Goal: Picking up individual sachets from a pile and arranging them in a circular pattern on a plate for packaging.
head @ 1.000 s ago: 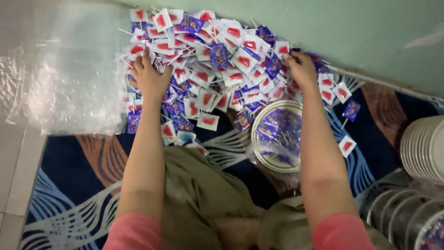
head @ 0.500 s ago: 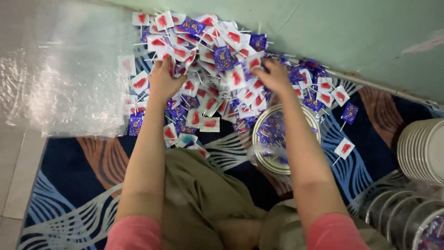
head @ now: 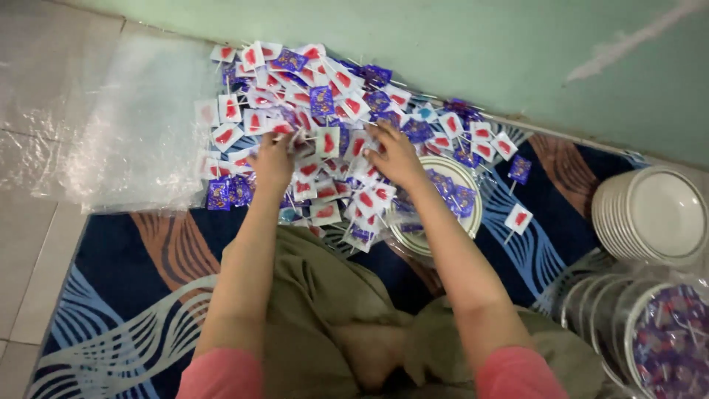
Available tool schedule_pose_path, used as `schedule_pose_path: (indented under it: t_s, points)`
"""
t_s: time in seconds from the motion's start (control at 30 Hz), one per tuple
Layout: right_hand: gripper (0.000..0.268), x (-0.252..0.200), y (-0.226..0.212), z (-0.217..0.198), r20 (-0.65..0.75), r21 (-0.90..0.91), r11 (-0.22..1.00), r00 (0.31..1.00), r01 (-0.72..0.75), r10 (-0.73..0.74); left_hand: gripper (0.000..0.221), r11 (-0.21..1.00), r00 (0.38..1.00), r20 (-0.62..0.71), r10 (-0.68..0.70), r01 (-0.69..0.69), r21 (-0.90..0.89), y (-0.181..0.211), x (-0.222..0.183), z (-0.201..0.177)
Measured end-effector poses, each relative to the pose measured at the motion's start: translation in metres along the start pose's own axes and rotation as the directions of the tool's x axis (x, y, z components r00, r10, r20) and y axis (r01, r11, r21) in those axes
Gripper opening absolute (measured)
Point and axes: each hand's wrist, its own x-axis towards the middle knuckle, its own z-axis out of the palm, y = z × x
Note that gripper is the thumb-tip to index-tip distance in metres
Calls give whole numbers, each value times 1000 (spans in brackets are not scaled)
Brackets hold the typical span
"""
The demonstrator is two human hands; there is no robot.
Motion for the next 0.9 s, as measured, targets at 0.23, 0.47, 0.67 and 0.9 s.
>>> schedule_pose_path:
  t_s: [0.23, 0.47, 0.67, 0.9]
  points:
    - [34, -108, 6, -38, -187, 191, 979, 977, -66, 103, 38, 999, 990, -141, -7, 12, 37, -16, -22, 6]
    - [12, -251, 4, -39, -410, 362, 912, 845, -195, 343, 57, 863, 989, -91, 117, -146, -484, 36, -83, -46]
    - [16, -283, -13, -36, -516, 381, 909, 777, -170, 362, 50, 678, 886, 410, 217, 165, -716, 58, -108, -20]
    - [39, -276, -8, 12, -426, 106, 993, 900, -53, 94, 51, 625, 582, 603, 546, 196, -756, 97, -164, -7]
